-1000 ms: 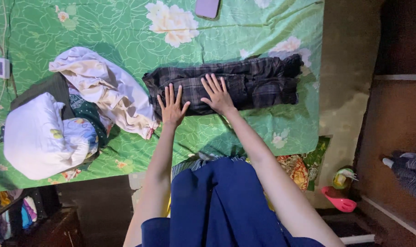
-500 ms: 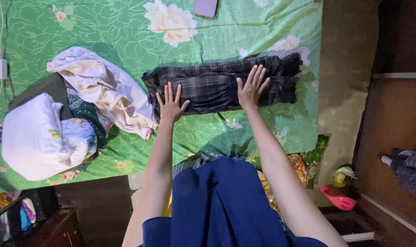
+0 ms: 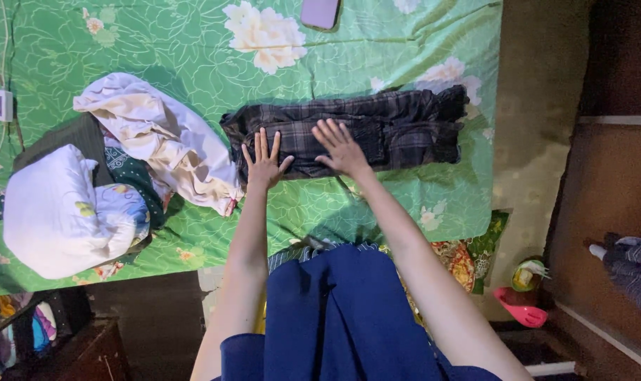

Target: Folding clothes on a bed and placing them neatly on closet shelves.

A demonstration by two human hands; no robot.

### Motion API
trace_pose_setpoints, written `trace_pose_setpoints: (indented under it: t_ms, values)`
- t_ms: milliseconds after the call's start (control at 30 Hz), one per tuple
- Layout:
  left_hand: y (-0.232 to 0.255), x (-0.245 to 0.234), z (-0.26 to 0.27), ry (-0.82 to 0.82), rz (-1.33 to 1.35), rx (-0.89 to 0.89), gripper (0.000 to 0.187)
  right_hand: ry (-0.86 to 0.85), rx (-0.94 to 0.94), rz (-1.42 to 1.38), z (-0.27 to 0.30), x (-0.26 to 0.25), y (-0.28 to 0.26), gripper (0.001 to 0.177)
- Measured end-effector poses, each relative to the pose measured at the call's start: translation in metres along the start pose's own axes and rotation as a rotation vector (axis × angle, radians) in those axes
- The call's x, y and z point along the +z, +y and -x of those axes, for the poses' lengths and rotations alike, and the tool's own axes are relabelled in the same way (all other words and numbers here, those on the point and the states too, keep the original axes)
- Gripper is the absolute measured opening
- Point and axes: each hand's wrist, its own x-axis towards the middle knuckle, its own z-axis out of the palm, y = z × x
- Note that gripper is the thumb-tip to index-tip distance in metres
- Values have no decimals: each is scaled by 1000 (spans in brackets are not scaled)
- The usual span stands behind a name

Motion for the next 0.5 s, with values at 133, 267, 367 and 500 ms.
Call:
trace_pose_setpoints:
  t_ms: [133, 267, 367, 500]
  values:
    - [5, -7, 5, -3, 15, -9, 85, -112, 165, -47, 24, -39, 33, 86]
    - [8, -13, 12, 31, 19, -9, 85, -134, 354, -2, 52, -67, 68, 78]
    - [10, -19, 22, 112, 26, 18, 83, -119, 471, 17, 68, -82, 84, 76]
    - [14, -26, 36, 304, 93, 68, 75, 78, 636, 124, 69, -60, 95, 79]
